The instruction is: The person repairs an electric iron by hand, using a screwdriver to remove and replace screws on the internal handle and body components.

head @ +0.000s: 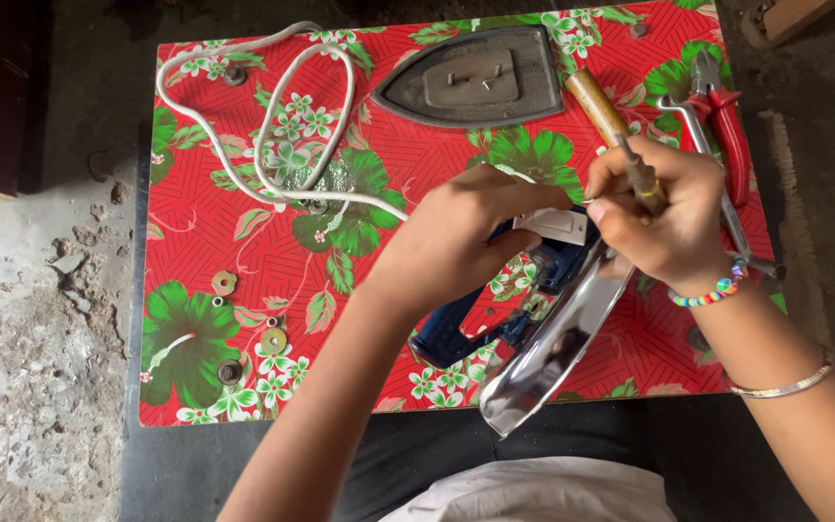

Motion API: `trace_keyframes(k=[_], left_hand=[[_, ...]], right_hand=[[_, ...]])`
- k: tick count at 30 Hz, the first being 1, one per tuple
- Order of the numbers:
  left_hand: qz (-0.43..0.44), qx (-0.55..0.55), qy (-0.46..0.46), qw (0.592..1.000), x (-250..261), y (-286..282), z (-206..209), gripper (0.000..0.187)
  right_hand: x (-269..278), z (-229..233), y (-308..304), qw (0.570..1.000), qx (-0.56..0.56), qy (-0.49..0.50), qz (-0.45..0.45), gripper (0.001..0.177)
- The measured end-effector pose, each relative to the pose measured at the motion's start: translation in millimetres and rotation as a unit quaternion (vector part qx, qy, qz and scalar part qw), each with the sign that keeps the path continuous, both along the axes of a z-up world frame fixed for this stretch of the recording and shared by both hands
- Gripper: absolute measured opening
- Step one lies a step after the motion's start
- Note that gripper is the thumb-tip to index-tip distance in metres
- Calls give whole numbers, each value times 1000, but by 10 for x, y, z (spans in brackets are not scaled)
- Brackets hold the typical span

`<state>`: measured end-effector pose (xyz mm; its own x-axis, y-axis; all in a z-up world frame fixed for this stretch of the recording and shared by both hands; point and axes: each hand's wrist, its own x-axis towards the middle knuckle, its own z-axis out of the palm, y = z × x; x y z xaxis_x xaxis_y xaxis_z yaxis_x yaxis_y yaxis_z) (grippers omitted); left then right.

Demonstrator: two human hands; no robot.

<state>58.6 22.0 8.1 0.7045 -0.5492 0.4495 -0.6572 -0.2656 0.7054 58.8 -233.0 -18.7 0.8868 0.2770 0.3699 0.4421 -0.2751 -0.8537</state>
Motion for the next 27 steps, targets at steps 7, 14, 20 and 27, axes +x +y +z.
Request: trace_keyframes(k=[7,14,20,27], left_hand=[[117,-199,168,958,-231,-244,-289,29],[92,-360,326,869,-323,-386,-416,35],[87,-341,318,880,-322,-408,-387,38],[67,-282,273,917,-262,-348,-322,40]], right_hand=[[-29,-54,-146,1000,-12,1,-11,10],[-24,-82,-207,1000,-16,12,-6,10],[-36,-82,-229,1000,-17,7,-3,12],[-36,-108,-238,1000,0,19,2,11]])
